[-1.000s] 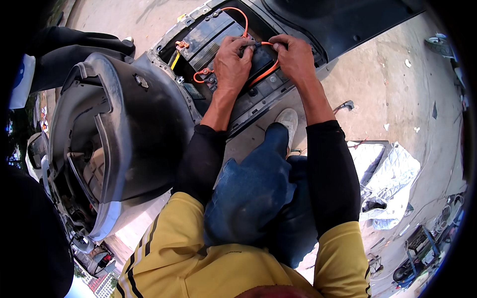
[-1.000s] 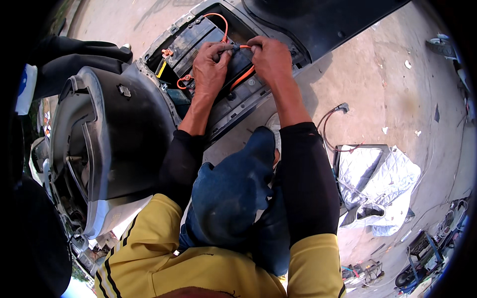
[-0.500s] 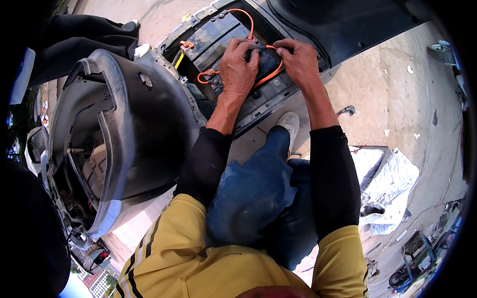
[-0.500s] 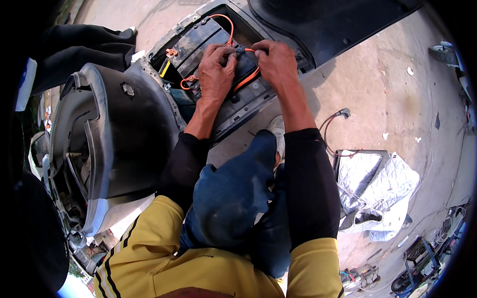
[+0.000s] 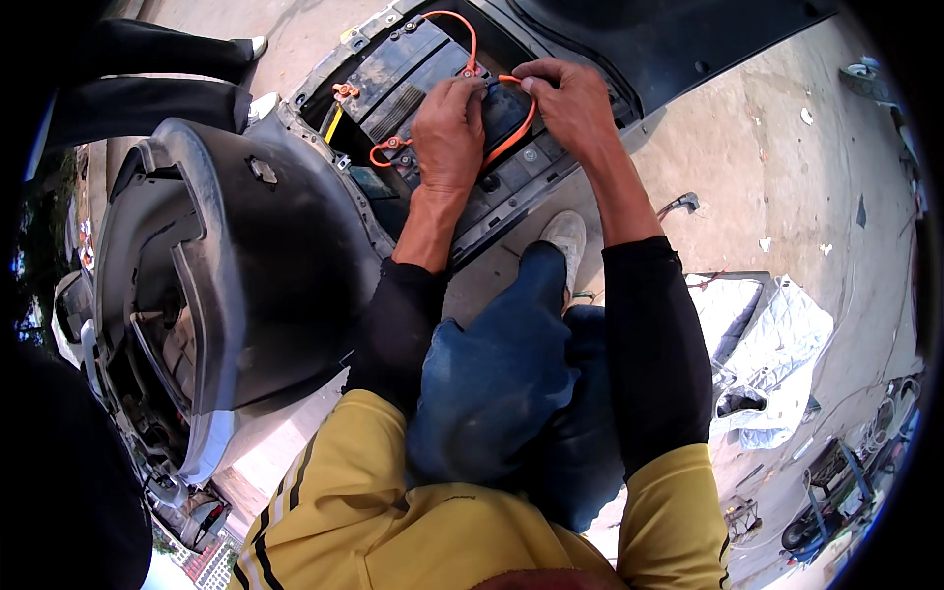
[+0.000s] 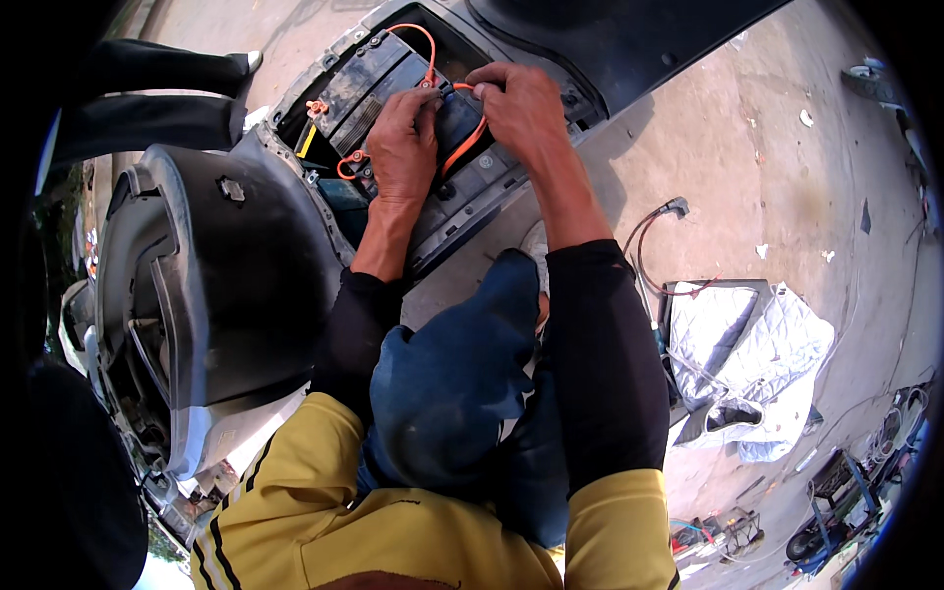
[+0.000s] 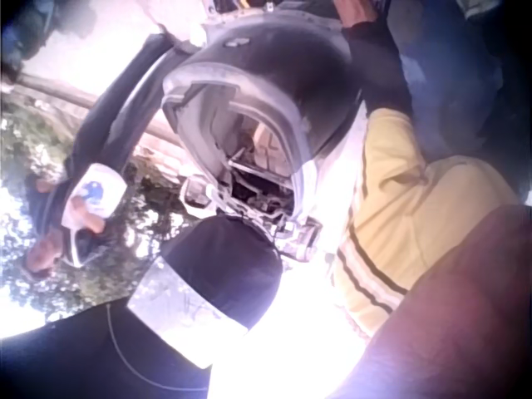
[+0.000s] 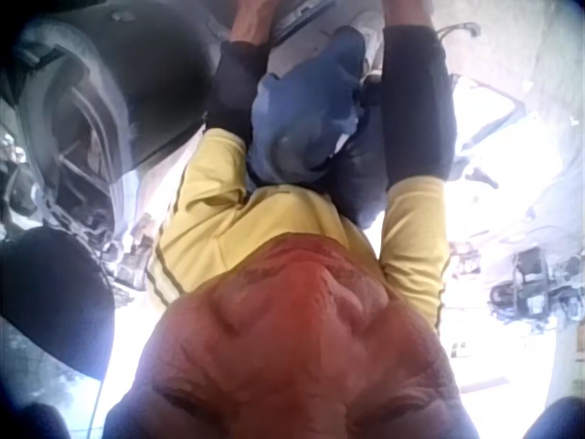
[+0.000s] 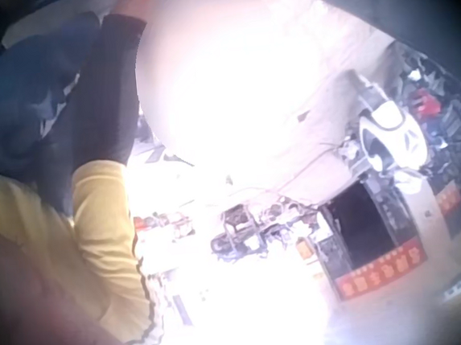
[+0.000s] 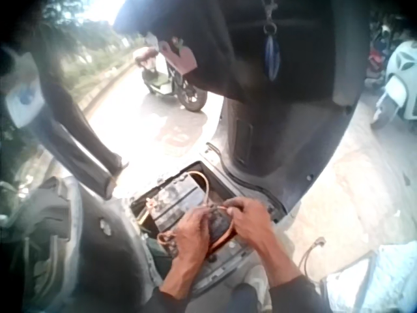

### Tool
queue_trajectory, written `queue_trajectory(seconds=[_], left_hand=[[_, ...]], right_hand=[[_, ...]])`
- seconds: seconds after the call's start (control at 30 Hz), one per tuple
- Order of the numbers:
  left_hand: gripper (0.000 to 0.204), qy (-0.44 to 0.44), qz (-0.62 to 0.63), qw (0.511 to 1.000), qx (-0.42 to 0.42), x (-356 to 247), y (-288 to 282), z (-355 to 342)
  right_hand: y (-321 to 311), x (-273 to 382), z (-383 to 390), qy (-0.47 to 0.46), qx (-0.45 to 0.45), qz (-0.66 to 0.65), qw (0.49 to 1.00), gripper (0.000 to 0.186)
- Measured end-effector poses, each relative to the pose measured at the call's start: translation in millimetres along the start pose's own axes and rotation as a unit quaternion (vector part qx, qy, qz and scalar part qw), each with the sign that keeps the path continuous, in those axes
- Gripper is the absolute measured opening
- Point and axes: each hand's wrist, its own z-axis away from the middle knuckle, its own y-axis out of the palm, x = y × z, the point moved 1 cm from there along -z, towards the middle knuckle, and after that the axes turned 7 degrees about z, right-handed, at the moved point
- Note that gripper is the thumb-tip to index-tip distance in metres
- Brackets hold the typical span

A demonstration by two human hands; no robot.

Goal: The person works on a scooter's battery compartment, using a screwdriver to loosen and tighten terminal bolts. They connect and disconnect orange and black wires, then remove and reposition the battery within the compartment.

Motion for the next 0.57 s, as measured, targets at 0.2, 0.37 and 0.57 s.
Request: queue_trajectory(seconds=[0.2,0.37,0.57], left_hand=[[0.012,-0.012,0.006,1.0,-0.004,1.4,-0.4,0.2],[0.012,0.004,0.001,1.0,0.001,3.9,-0.9,1.3],[0.012,0.001,-0.009,1.0,0.023,3.6,3.8,4.5]], right_hand=[[-1.0,9.4,2.3,0.001,0.008,0.058,0.998,0.022],[-1.4,8.5,3.6,-0.024,0.006,0.069,0.997,0.021],[-6.4,4.6,3.5,-0.045,0.021,0.088,0.995,0.022]])
